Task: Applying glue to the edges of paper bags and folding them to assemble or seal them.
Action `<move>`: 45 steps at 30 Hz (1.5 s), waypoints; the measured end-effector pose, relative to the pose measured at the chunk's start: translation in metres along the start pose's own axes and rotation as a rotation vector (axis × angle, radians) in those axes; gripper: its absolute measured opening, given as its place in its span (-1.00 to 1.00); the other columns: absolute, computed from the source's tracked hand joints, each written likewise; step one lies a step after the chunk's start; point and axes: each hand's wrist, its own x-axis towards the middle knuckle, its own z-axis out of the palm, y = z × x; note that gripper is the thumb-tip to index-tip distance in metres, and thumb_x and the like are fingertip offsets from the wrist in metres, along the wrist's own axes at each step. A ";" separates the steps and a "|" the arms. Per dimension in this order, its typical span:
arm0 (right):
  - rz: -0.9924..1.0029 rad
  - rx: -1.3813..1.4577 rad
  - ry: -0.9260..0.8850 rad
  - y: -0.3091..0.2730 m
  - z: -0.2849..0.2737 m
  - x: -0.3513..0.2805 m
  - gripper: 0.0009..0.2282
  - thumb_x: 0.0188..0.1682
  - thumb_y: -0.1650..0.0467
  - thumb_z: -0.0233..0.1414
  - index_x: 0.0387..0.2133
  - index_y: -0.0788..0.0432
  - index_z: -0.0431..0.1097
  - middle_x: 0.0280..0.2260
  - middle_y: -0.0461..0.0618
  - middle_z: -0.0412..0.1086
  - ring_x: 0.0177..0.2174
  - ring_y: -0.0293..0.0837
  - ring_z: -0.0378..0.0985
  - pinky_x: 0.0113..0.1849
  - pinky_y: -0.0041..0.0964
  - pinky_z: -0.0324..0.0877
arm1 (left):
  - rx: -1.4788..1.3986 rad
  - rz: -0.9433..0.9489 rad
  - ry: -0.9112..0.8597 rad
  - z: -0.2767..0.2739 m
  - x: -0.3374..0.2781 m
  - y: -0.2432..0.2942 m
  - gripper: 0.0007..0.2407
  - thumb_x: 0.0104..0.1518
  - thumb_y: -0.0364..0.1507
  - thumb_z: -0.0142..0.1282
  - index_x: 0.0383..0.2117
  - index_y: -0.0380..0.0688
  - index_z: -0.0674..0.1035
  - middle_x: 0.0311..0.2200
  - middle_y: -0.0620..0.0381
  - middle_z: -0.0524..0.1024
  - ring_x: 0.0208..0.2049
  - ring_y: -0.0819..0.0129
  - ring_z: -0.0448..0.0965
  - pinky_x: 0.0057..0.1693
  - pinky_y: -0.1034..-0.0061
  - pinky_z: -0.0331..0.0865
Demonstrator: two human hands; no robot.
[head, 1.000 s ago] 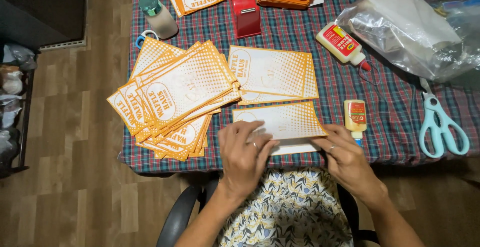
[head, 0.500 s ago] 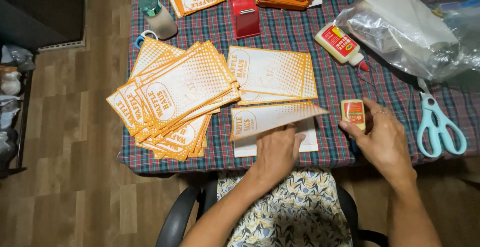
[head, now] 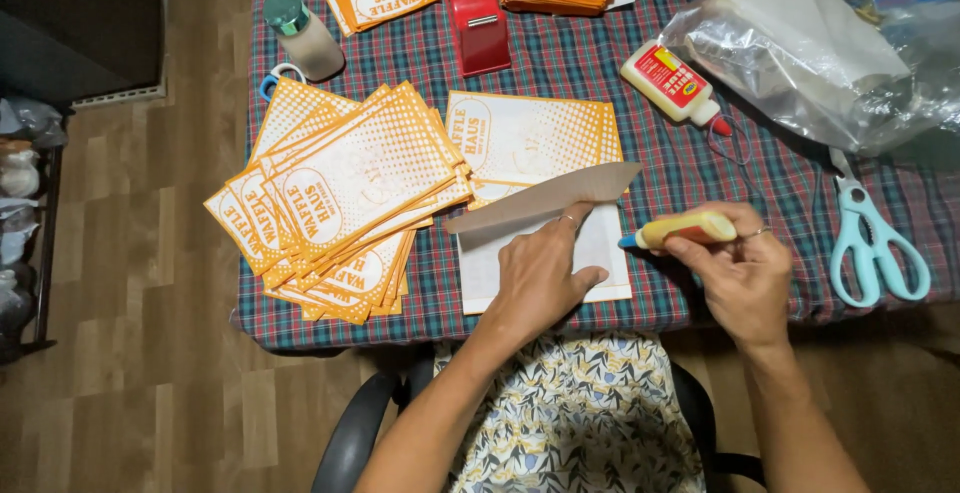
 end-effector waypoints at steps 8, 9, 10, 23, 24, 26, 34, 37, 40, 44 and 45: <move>-0.124 -0.039 0.077 0.013 0.014 0.019 -0.80 -0.11 0.69 0.26 -0.25 0.44 0.45 -0.39 0.35 0.54 -0.42 -0.06 0.61 -0.36 -0.22 0.50 | -0.113 0.031 -0.032 -0.047 -0.011 0.030 -0.33 -0.11 -0.42 0.43 0.20 -0.40 0.40 -0.26 -0.35 0.62 -0.18 -0.40 0.64 -0.01 -0.28 0.41; -0.125 -0.037 0.078 0.017 0.016 0.023 -0.80 -0.11 0.69 0.26 -0.25 0.44 0.45 -0.39 0.35 0.54 -0.42 -0.06 0.61 -0.36 -0.22 0.50 | -0.112 0.031 -0.031 -0.038 -0.008 0.024 -0.33 -0.11 -0.42 0.43 0.20 -0.40 0.40 -0.26 -0.35 0.62 -0.18 -0.40 0.64 -0.01 -0.28 0.41; -0.164 -0.038 0.103 0.020 0.019 0.027 -0.80 -0.10 0.70 0.27 -0.25 0.45 0.45 -0.37 0.36 0.54 -0.38 -0.04 0.61 -0.33 -0.21 0.50 | -0.094 0.018 -0.032 -0.030 -0.006 0.018 -0.37 -0.11 -0.38 0.43 0.14 -0.40 0.45 -0.29 -0.31 0.63 -0.19 -0.37 0.65 -0.03 -0.24 0.43; -0.039 -0.049 0.010 0.006 -0.001 0.005 -0.81 -0.19 0.68 0.29 -0.33 0.42 0.49 -0.53 0.24 0.51 -0.51 -0.16 0.56 -0.45 -0.33 0.45 | -0.105 0.022 -0.007 -0.042 -0.011 0.028 -0.34 -0.14 -0.39 0.45 0.14 -0.46 0.45 -0.26 -0.36 0.61 -0.19 -0.42 0.63 -0.05 -0.27 0.41; -0.036 -0.051 0.011 0.007 -0.004 0.000 -0.81 -0.19 0.68 0.29 -0.33 0.42 0.49 -0.53 0.24 0.51 -0.51 -0.16 0.56 -0.45 -0.33 0.45 | -0.106 0.022 -0.010 -0.039 -0.010 0.027 -0.34 -0.14 -0.39 0.45 0.14 -0.46 0.45 -0.26 -0.36 0.61 -0.19 -0.42 0.63 -0.05 -0.27 0.41; 0.006 -0.089 0.006 0.008 -0.009 -0.010 -0.81 -0.22 0.62 0.33 -0.34 0.35 0.53 -0.61 0.10 0.47 -0.52 -0.35 0.45 -0.48 -0.46 0.38 | -0.096 0.026 -0.005 -0.035 -0.010 0.024 -0.34 -0.13 -0.40 0.44 0.15 -0.45 0.44 -0.25 -0.37 0.61 -0.18 -0.43 0.63 -0.04 -0.26 0.41; -0.056 -0.083 0.026 0.010 -0.007 -0.034 -0.79 -0.27 0.63 0.33 -0.36 0.33 0.55 -0.57 0.14 0.52 -0.54 -0.31 0.50 -0.49 -0.44 0.39 | -0.077 0.066 -0.149 -0.029 0.004 0.004 -0.43 0.00 -0.38 0.33 0.15 -0.44 0.43 -0.19 -0.39 0.60 -0.12 -0.43 0.61 0.00 -0.23 0.41; -0.124 -0.022 0.006 -0.007 0.012 -0.035 -0.80 -0.24 0.66 0.29 -0.34 0.38 0.52 -0.48 0.24 0.56 -0.46 -0.11 0.63 -0.43 -0.29 0.49 | -0.105 0.032 -0.357 -0.039 0.009 -0.010 -0.57 0.21 -0.30 0.06 0.08 -0.46 0.48 -0.17 -0.42 0.60 -0.06 -0.46 0.58 0.05 -0.22 0.39; -0.191 0.065 -0.029 -0.016 0.034 -0.037 -0.81 -0.22 0.68 0.24 -0.33 0.40 0.50 -0.41 0.30 0.58 -0.43 0.05 0.70 -0.38 -0.17 0.58 | -0.173 0.006 -0.483 -0.055 0.013 -0.015 -0.58 0.30 -0.27 -0.13 0.00 -0.49 0.52 -0.17 -0.45 0.60 -0.04 -0.46 0.58 0.09 -0.21 0.38; -0.264 0.183 -0.071 -0.045 0.075 -0.037 -0.82 -0.18 0.68 0.21 -0.30 0.36 0.49 -0.35 0.31 0.60 -0.40 0.08 0.75 -0.34 -0.14 0.63 | -0.324 0.036 -0.519 -0.035 0.030 -0.045 -0.75 0.31 -0.33 -0.12 -0.25 -0.25 0.57 -0.45 0.00 0.63 -0.42 0.20 0.72 -0.13 0.22 0.56; -0.266 0.188 -0.077 -0.044 0.083 -0.038 -0.82 -0.18 0.68 0.21 -0.30 0.36 0.49 -0.35 0.31 0.60 -0.40 0.08 0.75 -0.34 -0.14 0.63 | -0.324 0.031 -0.514 -0.032 0.036 -0.049 -0.75 0.31 -0.33 -0.12 -0.25 -0.25 0.57 -0.45 0.00 0.63 -0.42 0.20 0.72 -0.13 0.22 0.56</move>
